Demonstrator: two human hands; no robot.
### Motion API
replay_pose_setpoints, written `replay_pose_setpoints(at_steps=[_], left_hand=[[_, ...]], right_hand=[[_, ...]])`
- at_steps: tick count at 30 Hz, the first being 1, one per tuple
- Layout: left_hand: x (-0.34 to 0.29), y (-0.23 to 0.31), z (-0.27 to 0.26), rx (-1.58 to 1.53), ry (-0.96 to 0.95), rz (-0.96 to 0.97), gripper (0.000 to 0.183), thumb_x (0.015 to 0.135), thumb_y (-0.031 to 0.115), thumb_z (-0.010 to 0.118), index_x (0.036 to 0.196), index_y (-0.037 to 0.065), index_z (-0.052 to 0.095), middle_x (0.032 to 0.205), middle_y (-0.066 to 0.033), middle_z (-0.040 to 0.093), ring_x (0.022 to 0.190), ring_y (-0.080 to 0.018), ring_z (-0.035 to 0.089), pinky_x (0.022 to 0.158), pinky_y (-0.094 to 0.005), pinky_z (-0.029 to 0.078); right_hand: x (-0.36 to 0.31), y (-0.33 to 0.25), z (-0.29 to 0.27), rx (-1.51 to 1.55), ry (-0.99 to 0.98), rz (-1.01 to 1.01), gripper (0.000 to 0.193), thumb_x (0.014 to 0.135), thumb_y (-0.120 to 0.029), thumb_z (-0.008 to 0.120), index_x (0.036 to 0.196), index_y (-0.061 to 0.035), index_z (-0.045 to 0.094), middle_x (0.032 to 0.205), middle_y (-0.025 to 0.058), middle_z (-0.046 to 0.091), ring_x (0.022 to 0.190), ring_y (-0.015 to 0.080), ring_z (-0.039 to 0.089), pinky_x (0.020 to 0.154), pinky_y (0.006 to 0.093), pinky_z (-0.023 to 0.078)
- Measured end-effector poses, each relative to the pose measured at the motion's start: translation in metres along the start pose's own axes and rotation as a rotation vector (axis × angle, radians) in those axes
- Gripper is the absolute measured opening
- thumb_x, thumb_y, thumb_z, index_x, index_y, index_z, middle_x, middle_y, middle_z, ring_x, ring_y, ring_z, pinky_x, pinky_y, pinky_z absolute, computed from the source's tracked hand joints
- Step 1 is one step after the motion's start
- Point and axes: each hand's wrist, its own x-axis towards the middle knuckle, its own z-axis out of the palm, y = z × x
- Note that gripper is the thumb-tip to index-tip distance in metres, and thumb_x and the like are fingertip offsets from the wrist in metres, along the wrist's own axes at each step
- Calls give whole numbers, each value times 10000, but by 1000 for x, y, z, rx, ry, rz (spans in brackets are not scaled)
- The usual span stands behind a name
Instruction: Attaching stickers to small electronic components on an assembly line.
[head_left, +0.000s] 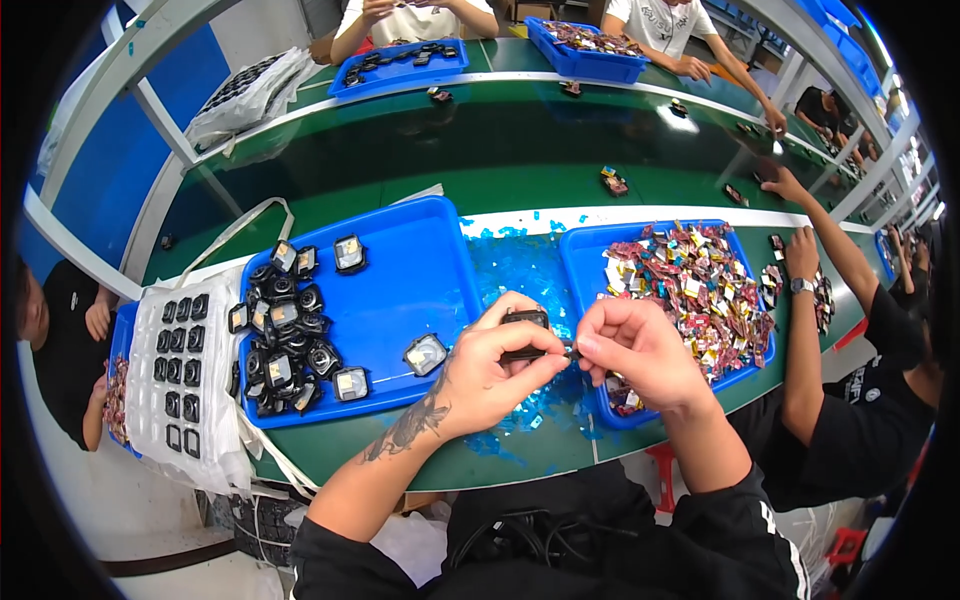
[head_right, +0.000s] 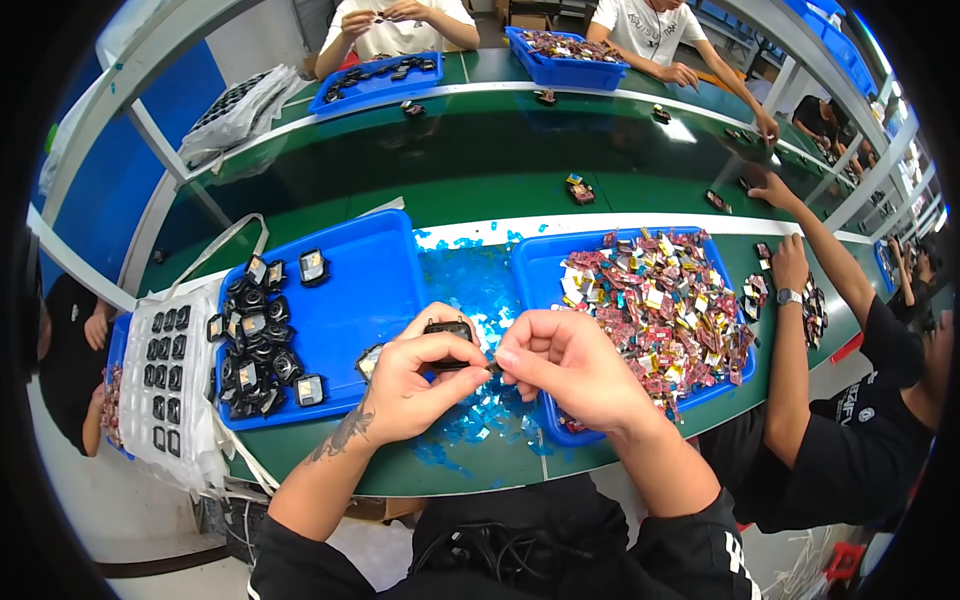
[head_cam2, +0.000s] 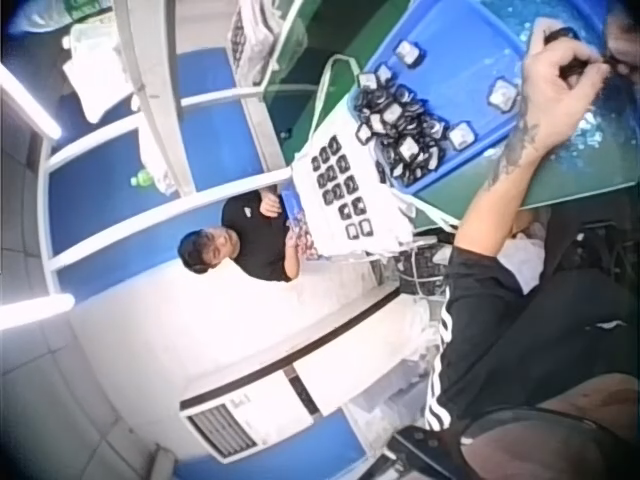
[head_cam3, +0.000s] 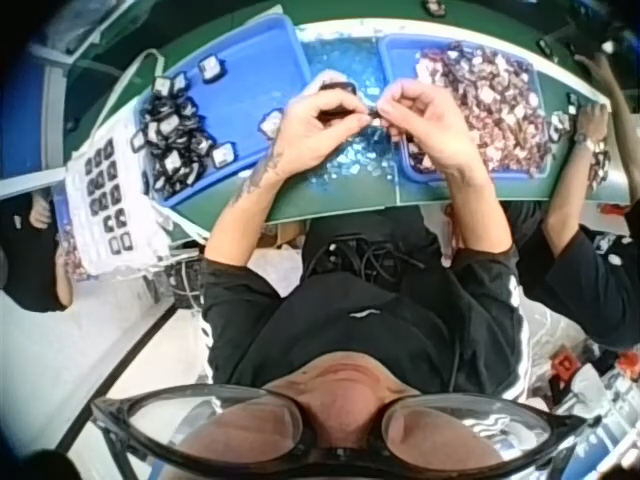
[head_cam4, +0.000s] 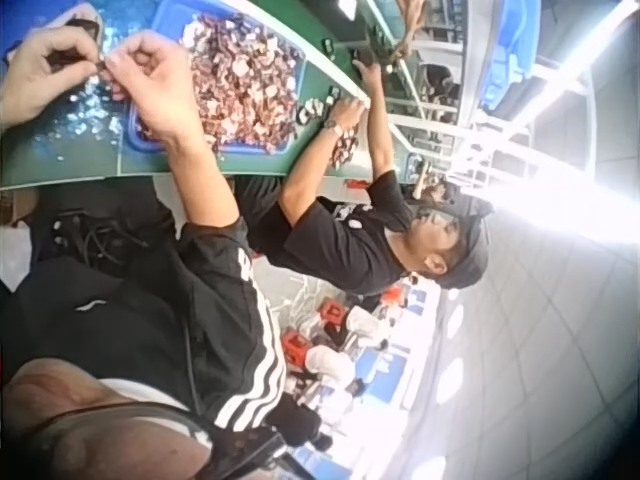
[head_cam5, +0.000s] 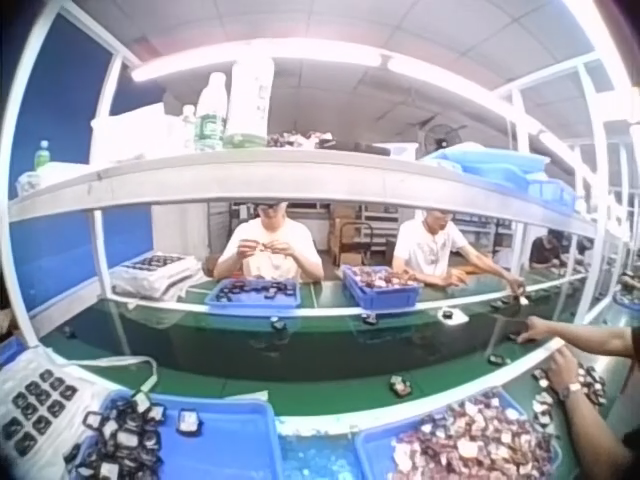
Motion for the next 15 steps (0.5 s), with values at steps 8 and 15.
replay_pose_setpoints(at_steps=[8, 15], left_hand=[[2, -6, 10, -83, 55, -34, 98, 829, 20, 711, 910, -14, 667, 1035, -88, 522, 877, -106, 570, 701, -220, 488], [-4, -31, 1, 225, 320, -74, 146, 756, 25, 756, 896, 5, 719, 1154, -141, 636, 976, -190, 602, 860, -307, 475]], right_hand=[[15, 17, -8, -30, -59, 78, 164, 950, -193, 588, 893, -39, 584, 702, 10, 577, 633, 137, 585, 571, 279, 470], [4, 25, 13, -627, 309, -292, 311, 872, -104, 658, 1170, -44, 594, 1070, 120, 607, 1010, 230, 607, 860, 351, 505]])
